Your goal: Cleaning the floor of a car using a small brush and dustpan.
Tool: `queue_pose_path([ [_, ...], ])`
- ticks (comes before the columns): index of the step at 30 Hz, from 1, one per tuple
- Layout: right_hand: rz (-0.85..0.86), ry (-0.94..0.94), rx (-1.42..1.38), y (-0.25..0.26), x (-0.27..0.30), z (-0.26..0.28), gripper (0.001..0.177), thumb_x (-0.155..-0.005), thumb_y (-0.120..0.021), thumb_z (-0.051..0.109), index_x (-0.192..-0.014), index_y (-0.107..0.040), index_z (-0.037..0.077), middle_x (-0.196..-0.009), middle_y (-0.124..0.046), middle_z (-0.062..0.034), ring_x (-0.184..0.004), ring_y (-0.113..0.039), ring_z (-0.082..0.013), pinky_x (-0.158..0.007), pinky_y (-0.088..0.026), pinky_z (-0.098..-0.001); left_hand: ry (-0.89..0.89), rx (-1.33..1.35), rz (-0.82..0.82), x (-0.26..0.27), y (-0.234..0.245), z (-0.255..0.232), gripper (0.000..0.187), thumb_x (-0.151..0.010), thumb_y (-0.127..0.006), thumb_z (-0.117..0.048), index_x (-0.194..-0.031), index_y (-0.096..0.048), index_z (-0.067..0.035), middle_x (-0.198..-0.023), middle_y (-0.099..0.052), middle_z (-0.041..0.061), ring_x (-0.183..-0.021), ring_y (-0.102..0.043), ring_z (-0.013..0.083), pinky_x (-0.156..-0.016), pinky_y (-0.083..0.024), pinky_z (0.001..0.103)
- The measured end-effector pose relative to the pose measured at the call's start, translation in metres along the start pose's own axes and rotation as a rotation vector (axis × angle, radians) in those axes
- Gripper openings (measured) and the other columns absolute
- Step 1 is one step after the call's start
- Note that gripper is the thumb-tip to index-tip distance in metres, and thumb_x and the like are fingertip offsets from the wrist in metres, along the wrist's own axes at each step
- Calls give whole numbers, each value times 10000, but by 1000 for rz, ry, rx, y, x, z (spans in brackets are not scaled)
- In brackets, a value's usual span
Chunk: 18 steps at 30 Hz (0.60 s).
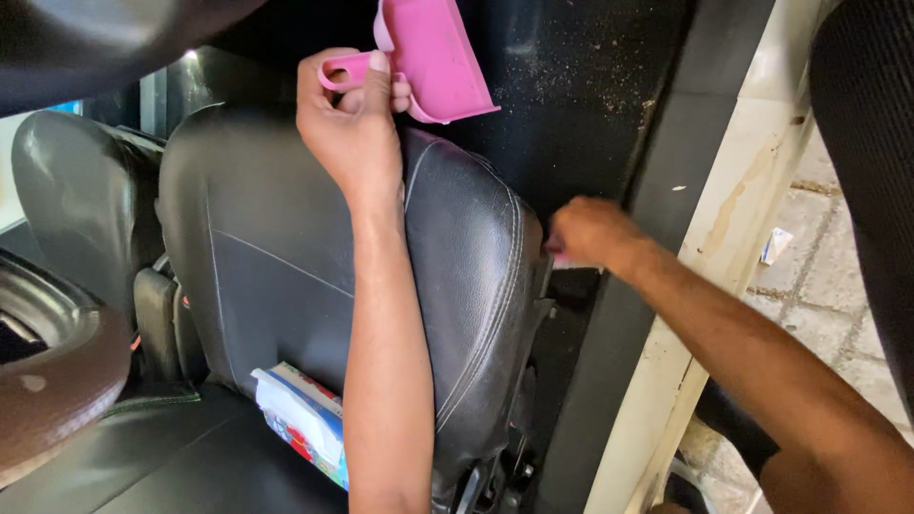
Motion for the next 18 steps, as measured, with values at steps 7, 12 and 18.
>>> queue_pose_path([
  [7, -365, 43, -19, 58, 5, -21, 208, -931, -681, 261, -867, -767, 83, -950, -747, -178, -817, -727, -381, -738, -584, -505, -2, -12, -15, 5, -2, -7, 153, -1001, -711, 24, -1066, -573, 10, -856, -695, 93, -691, -708, 147, -643, -592, 279],
  [12, 55, 133, -167, 9, -10, -16, 128, -821, -684, 199, -836, -797, 140, -885, -777, -124, -813, -768, -297, -787, -606, -429, -8, 5, -12, 4, -3, -10, 157, -988, -702, 30, -1062, -566, 6, -849, -695, 91, -677, -691, 131, -628, -569, 263],
  [18, -414, -96, 18, 87, 1, -43, 109, -824, -754, 125, -925, -778, 93, -1010, -726, -151, -881, -740, -345, -825, -595, -447, -5, -27, -21, 5, -4, -11, 147, -992, -713, 39, -1042, -580, 1, -821, -688, 78, -665, -677, 117, -623, -565, 255],
])
Point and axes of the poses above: each hand's wrist, its own x-axis away from the middle knuckle, its own y-axis out of the back of the hand, z = x × y, the point moved 8 cm from there along -x, towards the middle knuckle
